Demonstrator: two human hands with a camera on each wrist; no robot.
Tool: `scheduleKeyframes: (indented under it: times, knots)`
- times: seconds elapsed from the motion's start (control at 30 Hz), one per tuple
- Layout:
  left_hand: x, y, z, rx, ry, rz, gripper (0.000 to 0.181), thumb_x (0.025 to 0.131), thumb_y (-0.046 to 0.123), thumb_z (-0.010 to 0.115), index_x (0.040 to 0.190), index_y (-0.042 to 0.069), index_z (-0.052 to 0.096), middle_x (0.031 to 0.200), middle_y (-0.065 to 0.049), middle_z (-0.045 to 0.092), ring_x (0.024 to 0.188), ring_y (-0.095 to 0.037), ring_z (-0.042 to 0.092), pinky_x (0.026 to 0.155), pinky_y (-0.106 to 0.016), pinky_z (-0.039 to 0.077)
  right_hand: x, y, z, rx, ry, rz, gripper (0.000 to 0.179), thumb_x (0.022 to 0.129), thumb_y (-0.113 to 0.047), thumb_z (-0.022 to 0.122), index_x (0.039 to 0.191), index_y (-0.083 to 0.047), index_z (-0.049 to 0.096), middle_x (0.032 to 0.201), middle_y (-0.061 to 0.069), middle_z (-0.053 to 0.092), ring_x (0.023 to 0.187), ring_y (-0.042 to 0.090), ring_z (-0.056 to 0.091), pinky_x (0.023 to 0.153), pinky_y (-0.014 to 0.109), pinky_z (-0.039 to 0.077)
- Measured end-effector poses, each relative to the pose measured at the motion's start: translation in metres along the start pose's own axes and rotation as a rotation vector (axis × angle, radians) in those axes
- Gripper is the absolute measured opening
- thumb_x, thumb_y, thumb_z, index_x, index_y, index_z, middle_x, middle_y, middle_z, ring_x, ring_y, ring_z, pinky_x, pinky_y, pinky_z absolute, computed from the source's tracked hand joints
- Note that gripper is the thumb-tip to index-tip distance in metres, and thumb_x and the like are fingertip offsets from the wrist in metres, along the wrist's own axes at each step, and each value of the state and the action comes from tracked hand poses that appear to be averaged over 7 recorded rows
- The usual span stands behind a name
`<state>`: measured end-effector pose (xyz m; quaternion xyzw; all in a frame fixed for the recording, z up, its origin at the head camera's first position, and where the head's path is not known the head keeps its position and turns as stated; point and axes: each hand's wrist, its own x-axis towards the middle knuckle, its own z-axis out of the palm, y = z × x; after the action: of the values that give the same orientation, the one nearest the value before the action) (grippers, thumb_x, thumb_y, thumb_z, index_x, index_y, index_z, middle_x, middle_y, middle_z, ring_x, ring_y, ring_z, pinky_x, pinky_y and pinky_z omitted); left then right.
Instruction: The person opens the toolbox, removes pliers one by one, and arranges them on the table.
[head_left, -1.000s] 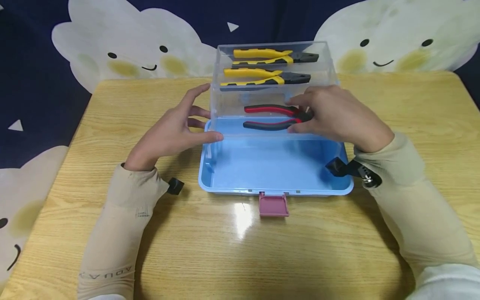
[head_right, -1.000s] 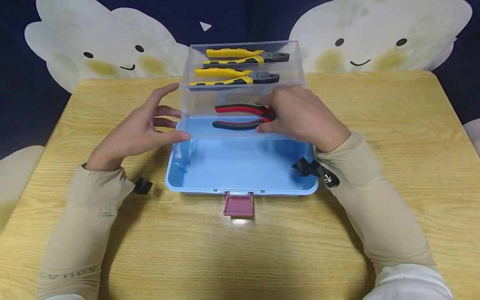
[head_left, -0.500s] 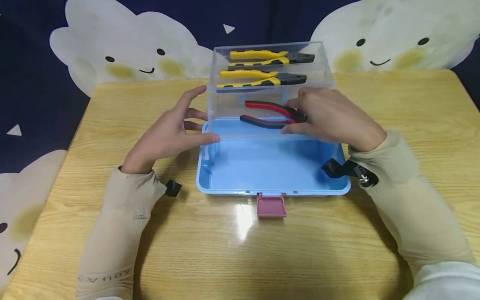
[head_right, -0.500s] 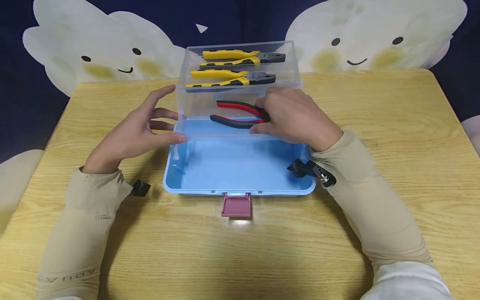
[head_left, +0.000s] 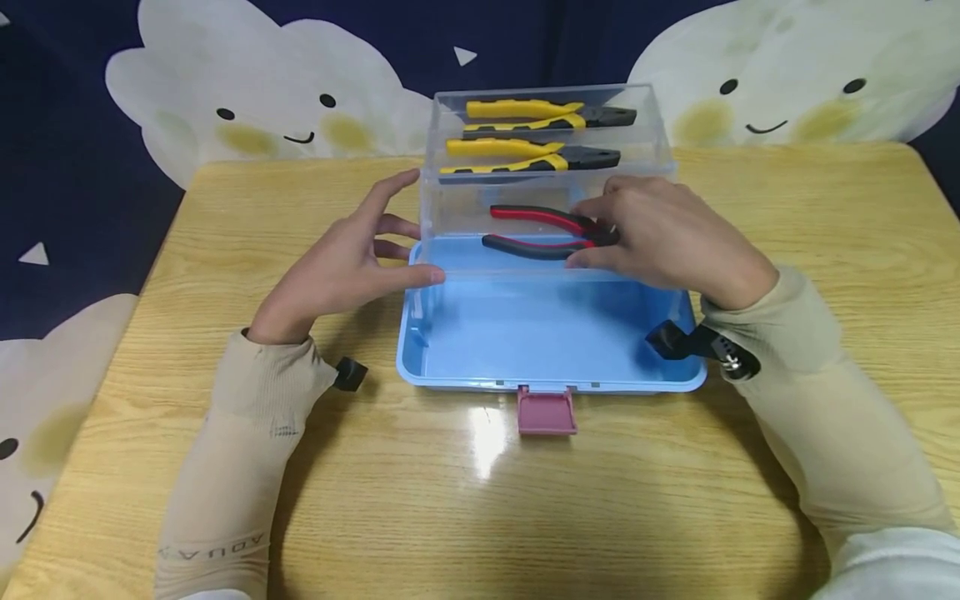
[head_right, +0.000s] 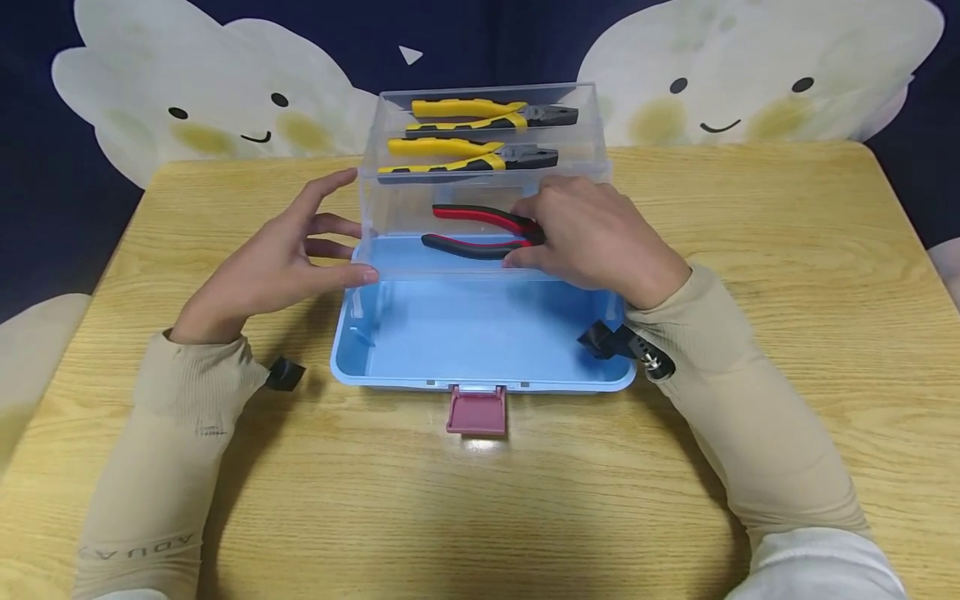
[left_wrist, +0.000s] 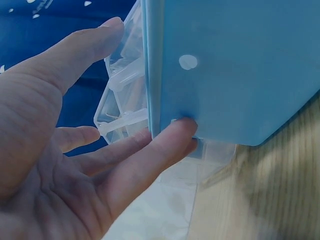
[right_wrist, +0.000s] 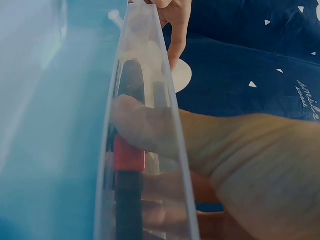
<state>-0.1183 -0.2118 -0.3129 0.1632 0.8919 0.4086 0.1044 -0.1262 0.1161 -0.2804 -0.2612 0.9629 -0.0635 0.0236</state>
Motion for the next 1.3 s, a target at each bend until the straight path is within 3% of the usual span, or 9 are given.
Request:
scheduleKeyframes:
  times: [0.5, 0.77, 1.03, 1.3]
  knots:
    - [-0.001, 0.000, -0.001, -0.018, -0.002, 0.003, 0.108, 0.084, 0.042, 0.087, 0.164, 0.040, 0.014, 0.146, -0.011, 0.060, 0.123, -0.028, 0.067, 0.111, -0.050, 0.053, -0.001, -0.004, 0.000, 0.023, -0.010, 0.013, 0.064, 0.092, -0.039, 0.078, 0.144, -0.007, 0.061, 0.102, 0.012, 0.062, 0.085, 0.026, 0.052, 0.064, 0.034, 0.039]
    - [0.001, -0.001, 0.000, -0.005, 0.001, -0.001, 0.109, 0.083, 0.043, 0.087, 0.164, 0.039, 0.014, 0.147, -0.010, 0.059, 0.123, -0.028, 0.066, 0.111, -0.048, 0.053, -0.006, -0.007, 0.001, 0.084, 0.112, -0.009, 0.063, 0.091, -0.038, 0.081, 0.143, -0.008, 0.062, 0.106, 0.013, 0.063, 0.087, 0.026, 0.052, 0.068, 0.036, 0.038]
    - [0.001, -0.002, 0.000, -0.007, 0.002, 0.006, 0.110, 0.083, 0.042, 0.087, 0.164, 0.038, 0.014, 0.148, -0.009, 0.059, 0.123, -0.027, 0.066, 0.109, -0.047, 0.055, -0.009, -0.009, 0.002, 0.194, 0.248, -0.019, 0.063, 0.090, -0.034, 0.082, 0.146, -0.019, 0.061, 0.106, 0.012, 0.062, 0.083, 0.026, 0.052, 0.067, 0.034, 0.035]
    - [0.000, -0.001, 0.000, 0.005, 0.002, 0.000, 0.111, 0.082, 0.043, 0.087, 0.165, 0.038, 0.013, 0.147, -0.011, 0.059, 0.122, -0.028, 0.066, 0.109, -0.048, 0.055, -0.011, -0.012, 0.004, 0.226, 0.356, -0.048, 0.060, 0.087, -0.029, 0.085, 0.141, -0.014, 0.065, 0.106, 0.012, 0.063, 0.083, 0.024, 0.051, 0.065, 0.029, 0.034]
